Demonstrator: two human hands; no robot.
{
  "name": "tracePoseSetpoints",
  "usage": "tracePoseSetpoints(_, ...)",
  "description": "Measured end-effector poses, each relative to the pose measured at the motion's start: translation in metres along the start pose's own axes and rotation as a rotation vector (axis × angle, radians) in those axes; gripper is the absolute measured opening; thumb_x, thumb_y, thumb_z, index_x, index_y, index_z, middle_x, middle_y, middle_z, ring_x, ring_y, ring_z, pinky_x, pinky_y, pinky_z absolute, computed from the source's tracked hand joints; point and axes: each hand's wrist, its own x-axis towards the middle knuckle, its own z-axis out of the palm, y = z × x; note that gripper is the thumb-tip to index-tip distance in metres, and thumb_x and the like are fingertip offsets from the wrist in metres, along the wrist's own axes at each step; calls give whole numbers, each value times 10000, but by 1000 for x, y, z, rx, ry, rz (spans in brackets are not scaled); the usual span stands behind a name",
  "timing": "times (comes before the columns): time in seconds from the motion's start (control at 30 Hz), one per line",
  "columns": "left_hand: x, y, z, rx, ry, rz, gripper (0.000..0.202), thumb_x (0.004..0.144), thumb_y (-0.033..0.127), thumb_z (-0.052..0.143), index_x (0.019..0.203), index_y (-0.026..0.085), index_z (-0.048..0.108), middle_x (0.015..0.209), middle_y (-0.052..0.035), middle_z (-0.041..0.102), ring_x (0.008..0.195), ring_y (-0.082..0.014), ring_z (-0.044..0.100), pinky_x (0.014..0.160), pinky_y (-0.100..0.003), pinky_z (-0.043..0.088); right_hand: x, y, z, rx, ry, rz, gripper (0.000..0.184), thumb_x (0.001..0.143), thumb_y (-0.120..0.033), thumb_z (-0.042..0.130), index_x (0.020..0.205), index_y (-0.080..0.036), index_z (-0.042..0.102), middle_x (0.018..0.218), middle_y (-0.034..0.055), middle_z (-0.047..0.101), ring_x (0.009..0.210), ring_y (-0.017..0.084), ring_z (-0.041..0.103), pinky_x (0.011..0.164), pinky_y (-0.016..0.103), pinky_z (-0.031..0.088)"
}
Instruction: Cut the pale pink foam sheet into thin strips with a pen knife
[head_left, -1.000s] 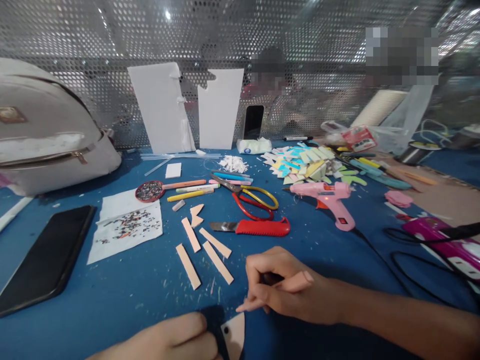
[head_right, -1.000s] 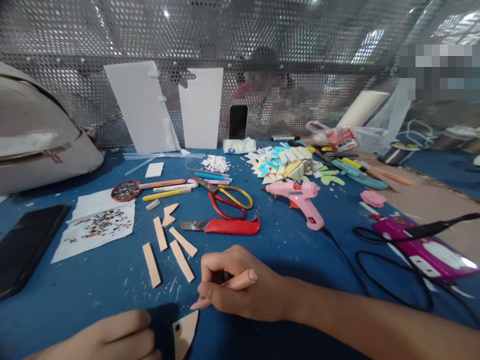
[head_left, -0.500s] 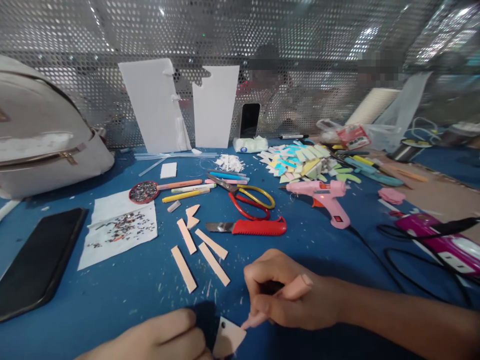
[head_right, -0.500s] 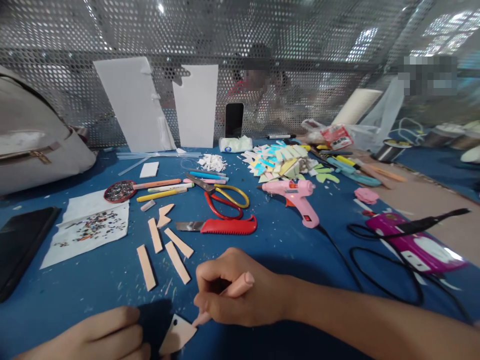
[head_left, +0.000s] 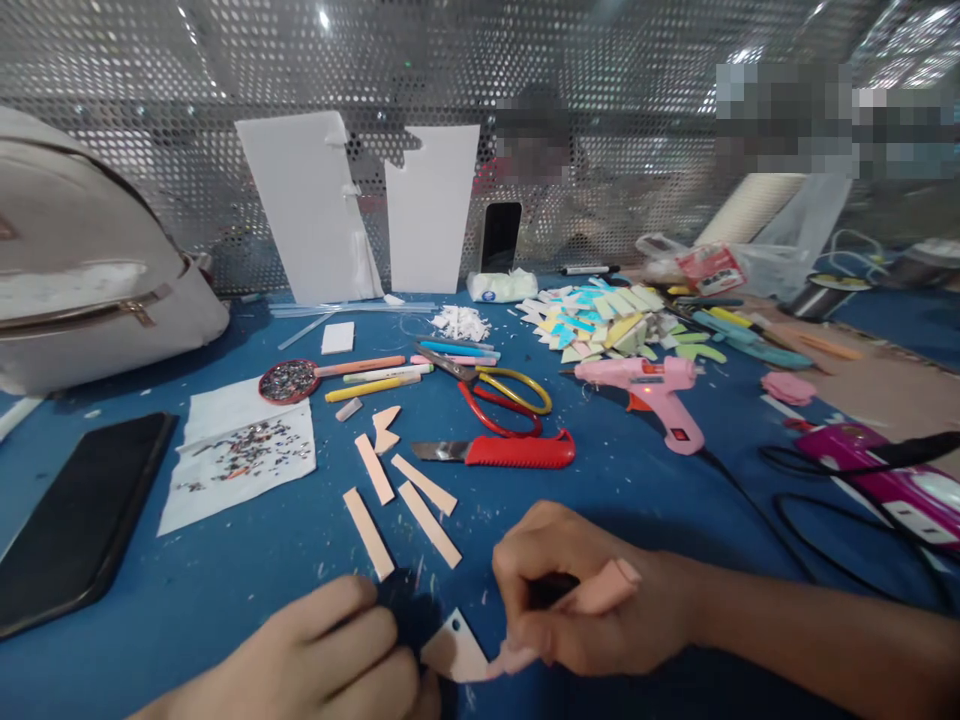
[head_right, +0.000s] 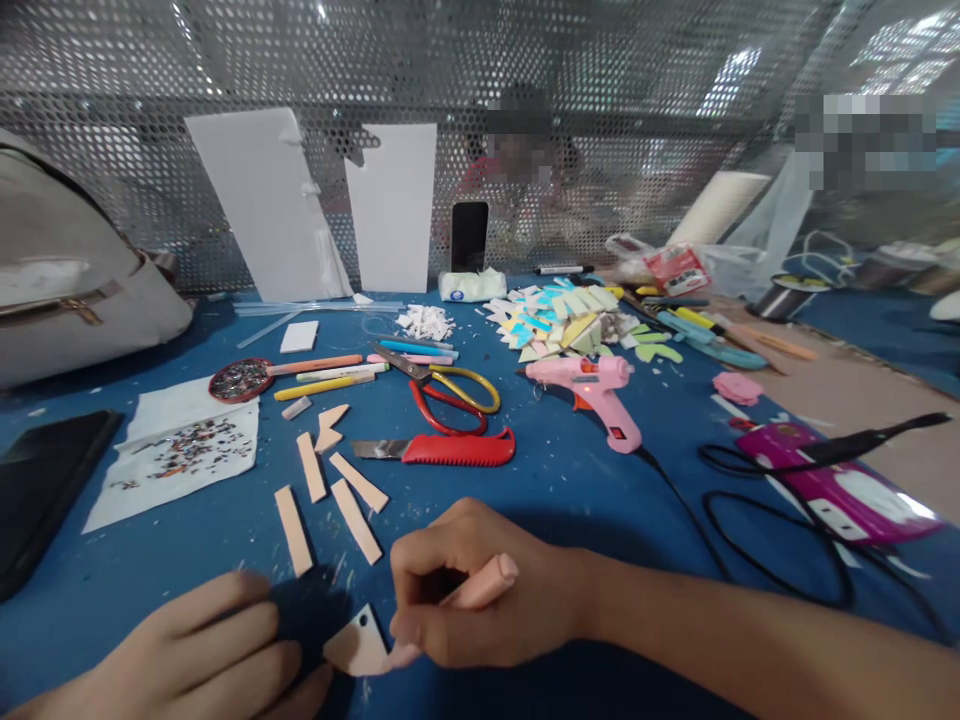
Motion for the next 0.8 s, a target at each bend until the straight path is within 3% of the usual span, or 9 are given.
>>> tracePoseSetpoints(0.17, 6, -4, 2, -71, 123, -123, 269, 1076, 199, 519, 852, 179, 667, 667, 31, 596, 628, -150, 473, 694, -328, 382, 0, -4, -4, -23, 9, 125, 289, 953, -316, 563, 694, -196, 517, 540, -16, 597, 510, 124, 612, 482, 179, 392)
tracePoseSetpoints(0.33, 8, -9, 3, -123, 83, -152, 269, 1080, 214, 509, 855, 176, 652, 724, 13, 631, 663, -150, 516, 664, -324, 360, -1, -1, -2, -66, -2, 63, 276, 921, -328, 597, 690, -192, 531, 553, -47, 544, 473, 89, 479, 475, 184, 348)
tracePoseSetpoints(0.57, 7, -9, 6, -151, 84, -182, 281, 1085, 193, 474, 864, 180, 646, 725, 15, 608, 653, -143, 519, 652, -318, 344, 0, 3, 1, -59, -32, -13, 268, 904, -347, 620, 703, -172, 598, 595, -28, 584, 512, 96, 531, 488, 179, 369)
tracePoseSetpoints(0.7, 2, -8, 12, -148, 144, -196, 392, 1120, 389, 392, 907, 184, 650, 755, -6, 604, 696, -173, 527, 683, -341, 328, 0, 4, 2, -51, -50, -39, 290, 909, -379, 624, 709, -169, 604, 612, -11, 622, 531, 103, 555, 503, 177, 395)
tracePoseSetpoints(0.8, -2, -5, 12, -39, 84, -197, 475, 1108, 529, 362, 963, 188, 659, 814, -16, 639, 759, -198, 544, 747, -354, 337, 0, 4, 2, -42, -44, -43, 270, 905, -358, 633, 715, -168, 612, 625, -1, 647, 547, 107, 571, 519, 178, 407)
